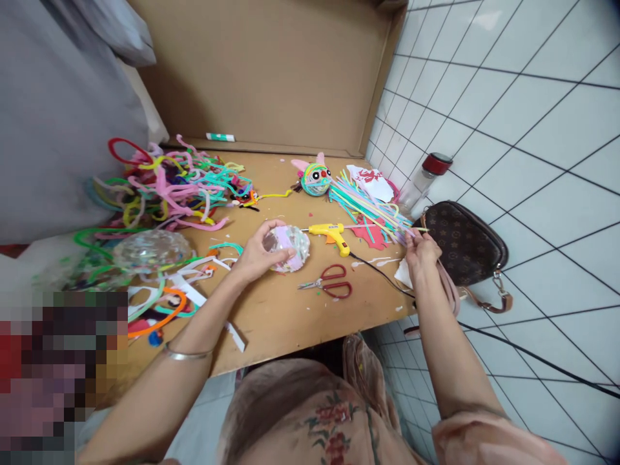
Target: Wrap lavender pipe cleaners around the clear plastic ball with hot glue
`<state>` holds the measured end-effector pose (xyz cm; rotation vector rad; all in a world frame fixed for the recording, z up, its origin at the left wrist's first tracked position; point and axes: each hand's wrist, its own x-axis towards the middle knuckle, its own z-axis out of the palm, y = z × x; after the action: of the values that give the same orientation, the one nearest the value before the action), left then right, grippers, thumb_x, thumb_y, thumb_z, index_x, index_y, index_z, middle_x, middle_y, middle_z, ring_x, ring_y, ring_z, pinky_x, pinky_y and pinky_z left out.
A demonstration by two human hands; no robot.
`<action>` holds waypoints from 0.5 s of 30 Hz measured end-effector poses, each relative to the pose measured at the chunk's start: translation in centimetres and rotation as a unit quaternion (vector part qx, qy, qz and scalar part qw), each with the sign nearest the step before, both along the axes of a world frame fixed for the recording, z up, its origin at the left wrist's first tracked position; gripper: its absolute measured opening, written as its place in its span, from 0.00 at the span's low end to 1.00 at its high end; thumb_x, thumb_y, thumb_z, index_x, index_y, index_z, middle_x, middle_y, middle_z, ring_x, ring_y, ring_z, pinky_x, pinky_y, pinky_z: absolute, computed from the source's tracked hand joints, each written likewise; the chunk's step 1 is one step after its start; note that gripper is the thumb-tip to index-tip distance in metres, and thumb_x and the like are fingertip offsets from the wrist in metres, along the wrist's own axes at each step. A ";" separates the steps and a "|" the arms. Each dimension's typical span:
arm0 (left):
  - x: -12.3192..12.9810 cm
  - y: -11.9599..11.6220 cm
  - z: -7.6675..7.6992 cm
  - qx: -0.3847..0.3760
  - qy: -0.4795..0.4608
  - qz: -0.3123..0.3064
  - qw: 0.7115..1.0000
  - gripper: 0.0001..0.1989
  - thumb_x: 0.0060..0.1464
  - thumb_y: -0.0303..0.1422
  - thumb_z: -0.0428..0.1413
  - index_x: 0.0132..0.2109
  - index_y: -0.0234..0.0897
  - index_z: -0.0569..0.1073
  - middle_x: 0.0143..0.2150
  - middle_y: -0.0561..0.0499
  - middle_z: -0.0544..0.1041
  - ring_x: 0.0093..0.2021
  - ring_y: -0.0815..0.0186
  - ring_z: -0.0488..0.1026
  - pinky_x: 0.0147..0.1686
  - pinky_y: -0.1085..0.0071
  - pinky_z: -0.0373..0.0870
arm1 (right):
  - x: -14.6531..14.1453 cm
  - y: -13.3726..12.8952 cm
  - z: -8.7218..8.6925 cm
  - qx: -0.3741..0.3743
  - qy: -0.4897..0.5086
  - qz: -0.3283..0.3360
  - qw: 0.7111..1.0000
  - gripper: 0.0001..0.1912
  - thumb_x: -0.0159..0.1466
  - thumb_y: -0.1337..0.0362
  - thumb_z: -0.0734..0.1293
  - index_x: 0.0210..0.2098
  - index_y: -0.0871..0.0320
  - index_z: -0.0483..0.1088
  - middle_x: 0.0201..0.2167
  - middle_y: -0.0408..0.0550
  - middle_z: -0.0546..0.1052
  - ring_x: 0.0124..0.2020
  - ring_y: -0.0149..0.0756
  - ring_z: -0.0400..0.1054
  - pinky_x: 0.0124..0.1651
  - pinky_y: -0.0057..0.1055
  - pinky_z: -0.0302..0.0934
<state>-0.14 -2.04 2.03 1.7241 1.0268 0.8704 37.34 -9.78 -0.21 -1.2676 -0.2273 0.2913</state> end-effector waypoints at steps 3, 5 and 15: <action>0.0 0.0 -0.1 0.003 -0.004 -0.006 1.000 0.34 0.36 0.46 0.63 0.51 0.37 0.67 0.38 0.52 0.71 0.31 0.68 0.66 0.34 0.73 0.66 | -0.7 0.1 0.8 0.020 0.033 0.004 0.999 0.11 0.55 0.79 0.61 0.33 0.57 0.58 0.35 0.43 0.73 0.38 0.26 0.74 0.46 0.32 0.73; 0.0 0.0 -0.2 -0.004 -0.011 -0.013 1.000 0.34 0.36 0.45 0.63 0.51 0.37 0.67 0.38 0.53 0.71 0.31 0.69 0.65 0.32 0.73 0.66 | -1.0 0.3 1.6 0.028 0.036 0.020 0.999 0.11 0.55 0.77 0.63 0.34 0.57 0.60 0.37 0.44 0.73 0.37 0.27 0.74 0.45 0.33 0.74; -0.1 0.1 -0.3 0.004 -0.006 -0.016 1.000 0.34 0.37 0.45 0.64 0.52 0.37 0.67 0.41 0.52 0.72 0.32 0.68 0.66 0.35 0.72 0.66 | -1.6 1.2 0.1 -0.054 -0.054 0.008 0.997 0.14 0.46 0.76 0.67 0.32 0.60 0.65 0.32 0.41 0.71 0.37 0.26 0.72 0.45 0.27 0.69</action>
<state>-0.25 -1.92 1.76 1.7368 0.9865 0.8644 35.78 -8.60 -0.15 -1.3911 -0.3190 0.2518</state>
